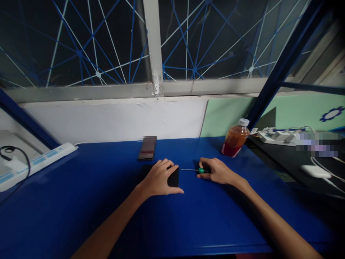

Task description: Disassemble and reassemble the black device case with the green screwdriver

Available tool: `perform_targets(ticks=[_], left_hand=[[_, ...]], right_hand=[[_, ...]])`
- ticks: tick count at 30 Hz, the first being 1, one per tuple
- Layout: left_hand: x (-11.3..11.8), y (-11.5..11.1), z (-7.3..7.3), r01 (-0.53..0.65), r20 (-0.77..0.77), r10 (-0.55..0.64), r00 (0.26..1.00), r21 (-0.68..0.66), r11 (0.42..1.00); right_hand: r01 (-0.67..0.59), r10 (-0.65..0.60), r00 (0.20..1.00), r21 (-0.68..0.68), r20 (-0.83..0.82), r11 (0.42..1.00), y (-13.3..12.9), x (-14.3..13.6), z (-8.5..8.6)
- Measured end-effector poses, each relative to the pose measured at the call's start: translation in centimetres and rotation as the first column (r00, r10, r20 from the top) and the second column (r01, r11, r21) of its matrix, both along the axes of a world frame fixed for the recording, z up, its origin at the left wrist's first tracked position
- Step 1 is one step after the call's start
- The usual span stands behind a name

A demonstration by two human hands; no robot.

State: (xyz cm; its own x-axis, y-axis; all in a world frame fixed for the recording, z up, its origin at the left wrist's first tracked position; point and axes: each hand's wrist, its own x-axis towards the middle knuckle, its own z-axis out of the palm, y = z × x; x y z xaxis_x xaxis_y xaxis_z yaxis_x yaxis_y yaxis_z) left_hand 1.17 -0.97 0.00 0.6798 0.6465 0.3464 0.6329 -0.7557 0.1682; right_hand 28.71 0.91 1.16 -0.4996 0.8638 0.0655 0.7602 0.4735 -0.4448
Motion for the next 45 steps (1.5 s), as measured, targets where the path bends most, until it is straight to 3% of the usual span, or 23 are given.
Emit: perform_targets(ticks=[9,21,33,39,45], left_hand=[[0.08,0.04,0.07,-0.002,-0.006,0.002,1.0,-0.007,1.0],[0.08,-0.16,0.18,0.0,-0.012,0.0,1.0,-0.003,1.0],[0.2,-0.22,0.1,-0.014,-0.021,0.014,1.0,-0.009,1.0],[0.15,-0.25,-0.08,-0.018,-0.003,0.018,1.0,0.007,1.0],[0.24,-0.25,-0.05,-0.02,-0.01,0.02,1.0,-0.003,1.0]], right_hand=[[-0.011,0.011,1.0,0.023,0.006,1.0,-0.19,0.08,0.69],[0.017,-0.018,0.999,0.028,0.029,0.999,0.08,-0.03,-0.04],[-0.012,0.012,1.0,0.019,0.009,1.0,0.32,0.43,0.24],[0.053,-0.054,0.998,0.042,0.042,0.998,0.09,0.04,0.11],[0.015,-0.015,1.0,0.028,-0.016,1.0,-0.26,-0.15,0.51]])
